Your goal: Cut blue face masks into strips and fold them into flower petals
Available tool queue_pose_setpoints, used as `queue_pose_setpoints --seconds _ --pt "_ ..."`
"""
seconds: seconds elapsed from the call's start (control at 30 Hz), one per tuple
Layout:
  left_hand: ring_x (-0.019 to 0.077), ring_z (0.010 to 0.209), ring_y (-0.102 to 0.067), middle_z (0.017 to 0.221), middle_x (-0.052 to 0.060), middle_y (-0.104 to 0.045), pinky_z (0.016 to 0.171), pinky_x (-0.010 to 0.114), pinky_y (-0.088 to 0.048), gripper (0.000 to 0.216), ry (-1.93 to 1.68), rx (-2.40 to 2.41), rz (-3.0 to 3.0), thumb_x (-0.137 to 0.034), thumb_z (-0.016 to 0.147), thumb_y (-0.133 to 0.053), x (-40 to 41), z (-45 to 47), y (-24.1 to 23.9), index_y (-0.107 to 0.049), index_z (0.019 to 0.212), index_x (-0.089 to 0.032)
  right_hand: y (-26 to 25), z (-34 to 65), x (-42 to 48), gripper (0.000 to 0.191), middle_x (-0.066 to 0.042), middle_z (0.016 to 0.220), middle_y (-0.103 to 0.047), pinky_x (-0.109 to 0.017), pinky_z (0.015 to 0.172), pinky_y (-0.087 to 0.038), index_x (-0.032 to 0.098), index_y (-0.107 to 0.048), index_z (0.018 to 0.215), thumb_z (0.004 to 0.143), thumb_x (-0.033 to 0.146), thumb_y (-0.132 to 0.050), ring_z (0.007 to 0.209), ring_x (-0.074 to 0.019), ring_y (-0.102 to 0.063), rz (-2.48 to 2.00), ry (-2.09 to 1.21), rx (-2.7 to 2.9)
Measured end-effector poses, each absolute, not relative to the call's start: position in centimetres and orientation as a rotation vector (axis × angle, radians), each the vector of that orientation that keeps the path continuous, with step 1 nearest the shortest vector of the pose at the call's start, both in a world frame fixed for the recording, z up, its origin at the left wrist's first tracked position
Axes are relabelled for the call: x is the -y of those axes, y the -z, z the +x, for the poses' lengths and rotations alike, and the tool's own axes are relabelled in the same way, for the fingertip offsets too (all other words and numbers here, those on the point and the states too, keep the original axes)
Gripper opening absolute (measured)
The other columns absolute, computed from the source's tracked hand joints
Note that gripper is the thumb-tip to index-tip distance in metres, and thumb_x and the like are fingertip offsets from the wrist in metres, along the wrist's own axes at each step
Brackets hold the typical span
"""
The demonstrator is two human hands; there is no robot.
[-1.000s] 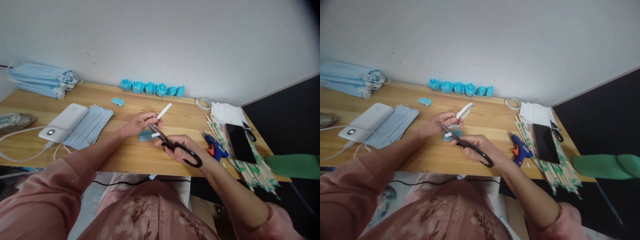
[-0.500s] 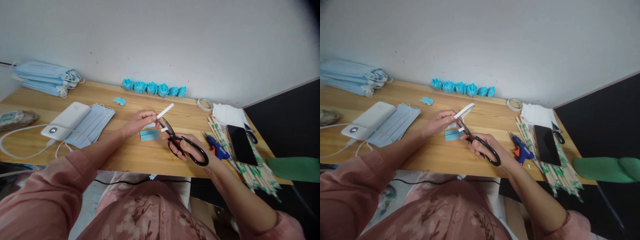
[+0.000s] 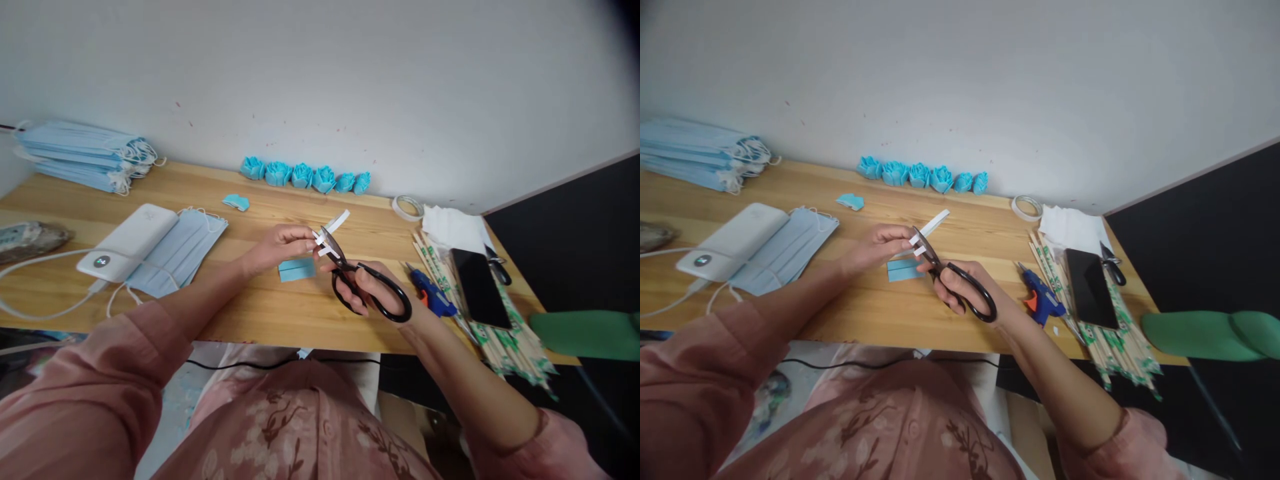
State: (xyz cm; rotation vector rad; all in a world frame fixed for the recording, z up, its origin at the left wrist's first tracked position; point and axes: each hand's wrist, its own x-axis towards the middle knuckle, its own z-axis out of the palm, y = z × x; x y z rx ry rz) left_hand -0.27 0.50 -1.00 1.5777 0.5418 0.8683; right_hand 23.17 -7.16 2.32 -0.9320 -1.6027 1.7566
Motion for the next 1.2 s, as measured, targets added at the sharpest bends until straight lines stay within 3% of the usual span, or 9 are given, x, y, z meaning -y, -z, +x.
queue_pose_setpoints --seconds 0.27,0.97,1.2 --pt "0.0188 0.085 -0.066 0.083 0.008 -0.071 0.081 0.032 -0.049 0.039 -0.895 -0.524 1.605 -0.053 0.088 -0.068 -0.5 -0.4 0.9 -0.073 0.076 -0.016 -1.5 23.6 7.3 0.063 0.003 0.069 -0.048 -0.022 0.044 -0.028 0.015 -0.066 0.128 0.097 0.067 -0.047 0.046 -0.0059 -0.036 -0.858 -1.832 1.524" --pt "0.0171 0.080 -0.065 0.081 0.007 -0.071 0.076 0.030 -0.049 0.036 -0.925 -0.508 1.656 -0.049 0.088 -0.069 -0.5 -0.3 0.7 -0.073 0.075 -0.017 -1.6 23.0 7.7 0.063 0.007 0.054 -0.044 -0.019 0.036 -0.027 0.012 -0.070 0.123 0.096 0.065 -0.050 0.036 -0.0044 -0.032 -0.945 -1.807 1.452" --pt "0.0164 0.078 -0.064 0.082 0.005 -0.073 0.074 0.027 -0.048 0.036 -0.913 -0.685 1.727 -0.050 0.088 -0.065 -0.7 -0.1 0.7 -0.073 0.078 -0.017 -2.4 22.5 9.0 0.062 0.007 0.054 -0.047 -0.019 0.036 -0.023 0.009 -0.072 0.113 0.088 0.066 -0.062 0.037 -0.0034 -0.032 -1.040 -1.782 1.495"
